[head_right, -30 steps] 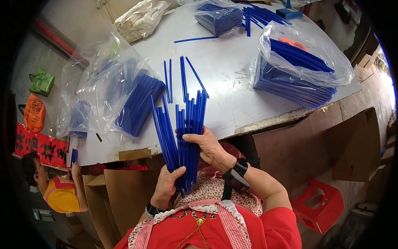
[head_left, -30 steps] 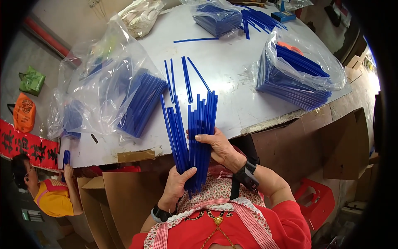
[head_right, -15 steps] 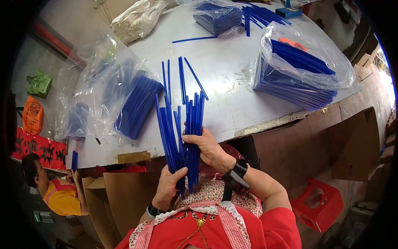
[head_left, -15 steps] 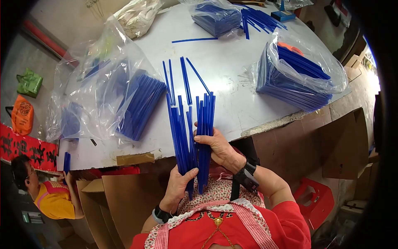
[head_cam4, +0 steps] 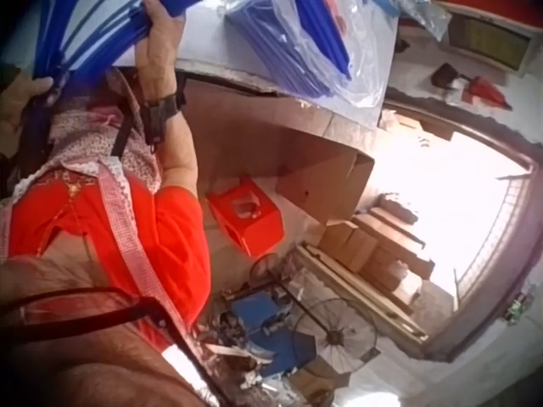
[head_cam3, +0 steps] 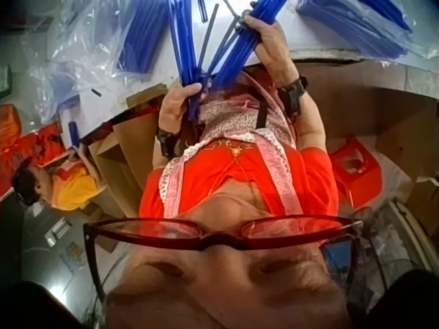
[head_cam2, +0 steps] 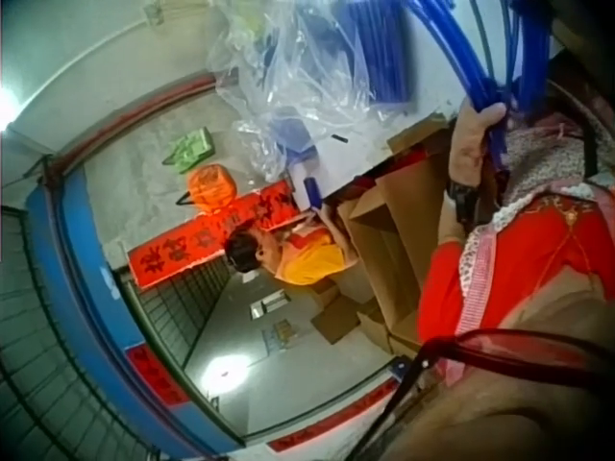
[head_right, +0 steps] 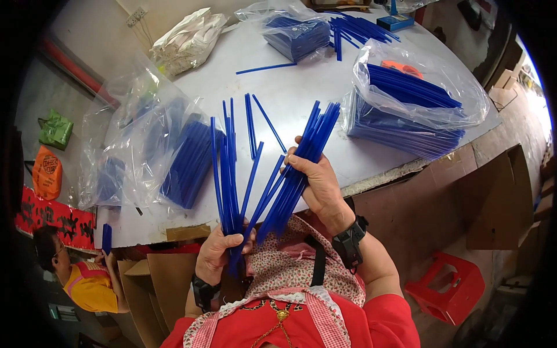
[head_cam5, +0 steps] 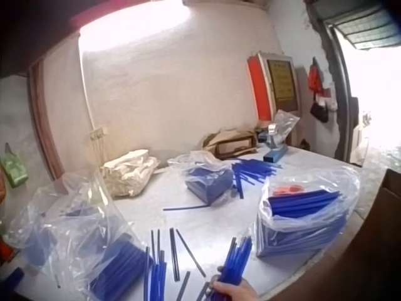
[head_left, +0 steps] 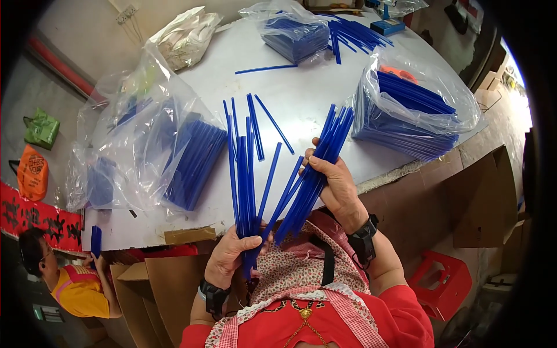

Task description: The person gathers blue plastic straws by hand, aligns them into a bundle, and places the bundle into a plastic bag. They then move the filled plastic bag aside on the table and pick up another bundle of blue plastic straws to repeat the process.

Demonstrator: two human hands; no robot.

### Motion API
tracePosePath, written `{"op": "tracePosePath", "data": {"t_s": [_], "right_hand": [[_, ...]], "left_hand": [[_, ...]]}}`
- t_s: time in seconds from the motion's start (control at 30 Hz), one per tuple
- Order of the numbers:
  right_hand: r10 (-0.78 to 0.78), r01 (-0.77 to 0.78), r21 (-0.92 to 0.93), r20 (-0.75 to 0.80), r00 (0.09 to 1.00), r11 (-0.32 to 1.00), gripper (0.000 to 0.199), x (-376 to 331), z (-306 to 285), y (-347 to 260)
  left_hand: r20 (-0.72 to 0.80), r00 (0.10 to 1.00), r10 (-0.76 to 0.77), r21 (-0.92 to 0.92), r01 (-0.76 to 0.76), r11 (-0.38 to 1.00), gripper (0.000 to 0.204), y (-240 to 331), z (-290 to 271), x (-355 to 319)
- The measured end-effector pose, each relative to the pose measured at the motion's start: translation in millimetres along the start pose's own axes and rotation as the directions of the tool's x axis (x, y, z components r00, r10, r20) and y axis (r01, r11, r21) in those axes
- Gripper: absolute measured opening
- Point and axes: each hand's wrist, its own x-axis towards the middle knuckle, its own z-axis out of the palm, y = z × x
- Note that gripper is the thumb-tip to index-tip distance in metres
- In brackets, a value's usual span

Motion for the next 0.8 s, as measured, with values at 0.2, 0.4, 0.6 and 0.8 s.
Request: {"op": "tracePosePath", "data": {"t_s": [0.2,0.4,0.6,0.8], "right_hand": [[-0.113,0.111,-0.041,-0.042,0.993,0.993,0.044,7,-24,-24],[0.029,-0.03,-0.034,-0.03,0.999,0.999,0.045,-11,-28,-3],[0.167,-0.167,0.019,-0.004,0.986,0.986,0.045,-18,-16,12],[0.209,-0.208,0.011,-0.014,0.978,0.978,0.042,-16,-6,23]], "left_hand": [[-0.108,0.973,0.206,0.155,-0.188,0.97,0.04,27,-12,3],[-0.076,0.944,0.322,0.271,-0.291,0.918,0.031,38,5,21],[-0.07,0.961,0.268,0.259,-0.242,0.935,0.03,27,13,24],[-0.117,0.967,0.227,0.24,-0.195,0.951,0.032,18,19,23]]}}
